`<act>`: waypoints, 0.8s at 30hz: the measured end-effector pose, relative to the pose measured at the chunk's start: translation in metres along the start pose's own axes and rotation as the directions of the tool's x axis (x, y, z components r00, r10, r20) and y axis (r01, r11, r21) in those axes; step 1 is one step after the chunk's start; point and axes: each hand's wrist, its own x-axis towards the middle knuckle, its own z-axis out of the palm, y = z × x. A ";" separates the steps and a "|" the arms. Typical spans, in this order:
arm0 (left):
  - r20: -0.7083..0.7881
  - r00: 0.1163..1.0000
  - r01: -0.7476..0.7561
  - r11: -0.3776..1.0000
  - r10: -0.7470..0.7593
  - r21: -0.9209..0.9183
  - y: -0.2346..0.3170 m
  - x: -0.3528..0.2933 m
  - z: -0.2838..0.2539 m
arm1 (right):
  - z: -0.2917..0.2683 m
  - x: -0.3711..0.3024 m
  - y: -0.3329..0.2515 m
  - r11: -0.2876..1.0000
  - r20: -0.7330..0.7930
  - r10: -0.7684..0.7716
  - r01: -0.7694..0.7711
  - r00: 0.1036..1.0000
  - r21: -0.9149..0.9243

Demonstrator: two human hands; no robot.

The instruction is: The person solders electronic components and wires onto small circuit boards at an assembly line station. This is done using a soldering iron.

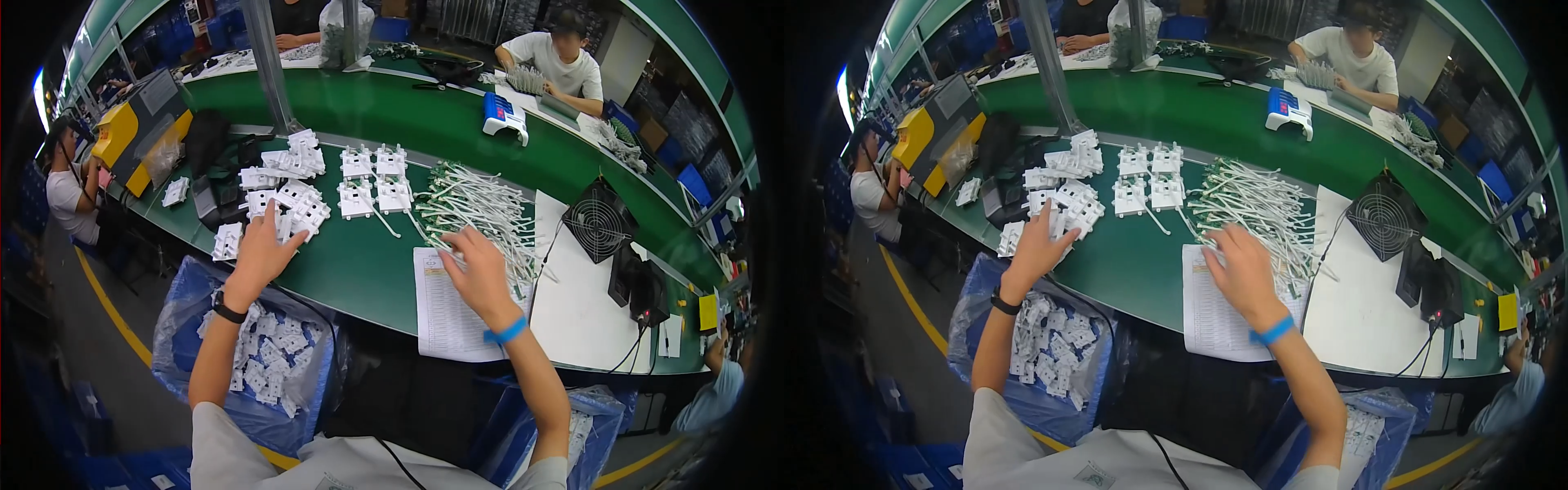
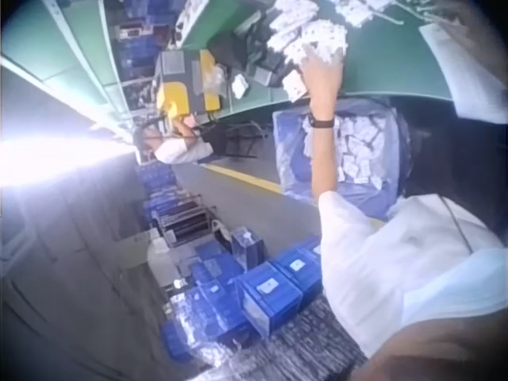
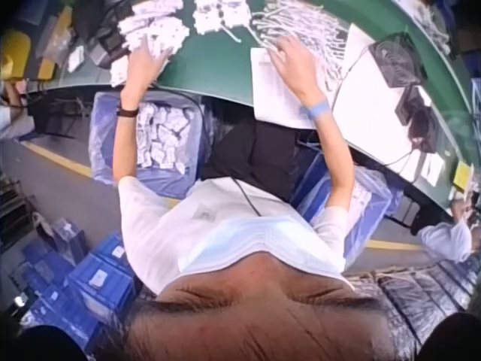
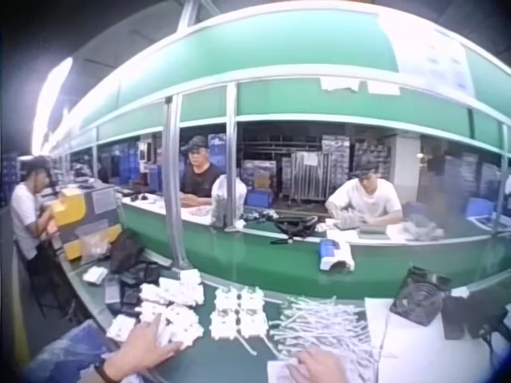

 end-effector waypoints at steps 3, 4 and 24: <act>-0.055 0.998 -0.038 0.997 0.034 -0.067 0.003 0.004 0.007 | 0.045 0.026 0.018 0.980 -0.023 -0.043 0.037 0.999 -0.198; -0.055 0.998 -0.030 0.996 0.025 -0.080 0.003 0.004 0.008 | 0.057 0.030 0.022 0.952 -0.012 -0.040 0.034 0.999 -0.305; 0.344 0.853 0.461 -0.258 0.392 -0.849 0.106 0.013 0.003 | 0.023 0.032 0.035 0.880 -0.269 0.079 -0.194 0.960 -0.435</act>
